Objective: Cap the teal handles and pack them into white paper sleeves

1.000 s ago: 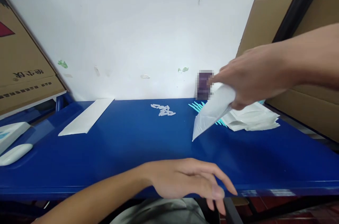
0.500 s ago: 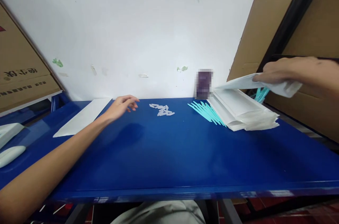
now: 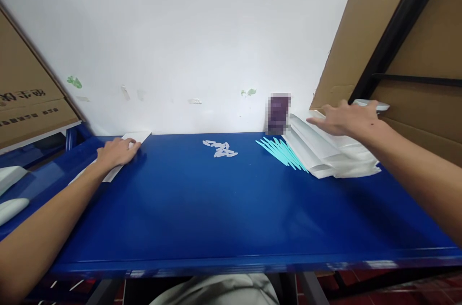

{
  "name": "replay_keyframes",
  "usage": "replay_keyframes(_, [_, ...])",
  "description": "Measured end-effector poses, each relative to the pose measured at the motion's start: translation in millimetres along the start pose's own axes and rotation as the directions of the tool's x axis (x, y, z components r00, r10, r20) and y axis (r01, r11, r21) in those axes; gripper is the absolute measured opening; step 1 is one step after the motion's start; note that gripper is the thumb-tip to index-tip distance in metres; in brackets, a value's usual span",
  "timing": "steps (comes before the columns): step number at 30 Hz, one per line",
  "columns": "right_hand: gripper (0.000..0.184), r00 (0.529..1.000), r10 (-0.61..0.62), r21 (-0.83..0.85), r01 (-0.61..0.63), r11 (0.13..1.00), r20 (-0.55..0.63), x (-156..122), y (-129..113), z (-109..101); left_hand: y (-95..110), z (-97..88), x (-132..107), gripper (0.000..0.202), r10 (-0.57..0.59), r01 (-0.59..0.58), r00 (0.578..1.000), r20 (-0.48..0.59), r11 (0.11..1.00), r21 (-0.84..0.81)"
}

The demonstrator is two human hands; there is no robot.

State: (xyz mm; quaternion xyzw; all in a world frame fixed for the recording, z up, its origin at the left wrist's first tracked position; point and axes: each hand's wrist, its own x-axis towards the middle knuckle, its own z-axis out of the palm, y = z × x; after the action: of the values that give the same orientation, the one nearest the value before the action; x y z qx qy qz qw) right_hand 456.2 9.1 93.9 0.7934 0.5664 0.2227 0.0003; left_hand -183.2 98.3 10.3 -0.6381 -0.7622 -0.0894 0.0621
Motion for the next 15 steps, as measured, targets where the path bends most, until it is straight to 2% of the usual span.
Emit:
replay_keyframes(2, [0.078, 0.998, -0.015, 0.032, 0.013, 0.999, 0.057, -9.1, -27.1, -18.8, -0.5, 5.4, 0.8, 0.075, 0.006, -0.006, 0.994, 0.108, 1.000, -0.004])
replay_keyframes(4, [0.067, 0.987, -0.097, 0.090, 0.086, 0.992, 0.125, -18.4, -53.7, -24.5, 2.9, 6.4, -0.1, 0.079, 0.016, -0.013, 0.990, 0.143, 1.000, -0.019])
replay_keyframes(8, [0.059, 0.922, -0.243, 0.181, 0.195, 0.964, 0.302, -36.8, -89.7, -0.3, 11.9, -0.3, -5.3, 0.075, 0.028, -0.028, 0.985, 0.169, 1.000, -0.003])
replay_keyframes(11, [0.060, 0.880, -0.236, 0.183, 0.174, 0.968, 0.411, -45.5, -99.7, 20.6, 14.1, -3.9, -8.4, 0.071, 0.057, -0.060, 0.979, 0.193, 0.998, 0.010])
replay_keyframes(15, [0.067, 0.863, -0.225, 0.178, 0.160, 0.971, 0.452, -51.7, -104.9, 27.1, 12.2, -4.1, -9.5, 0.067, 0.074, -0.084, 0.976, 0.205, 0.996, 0.037])
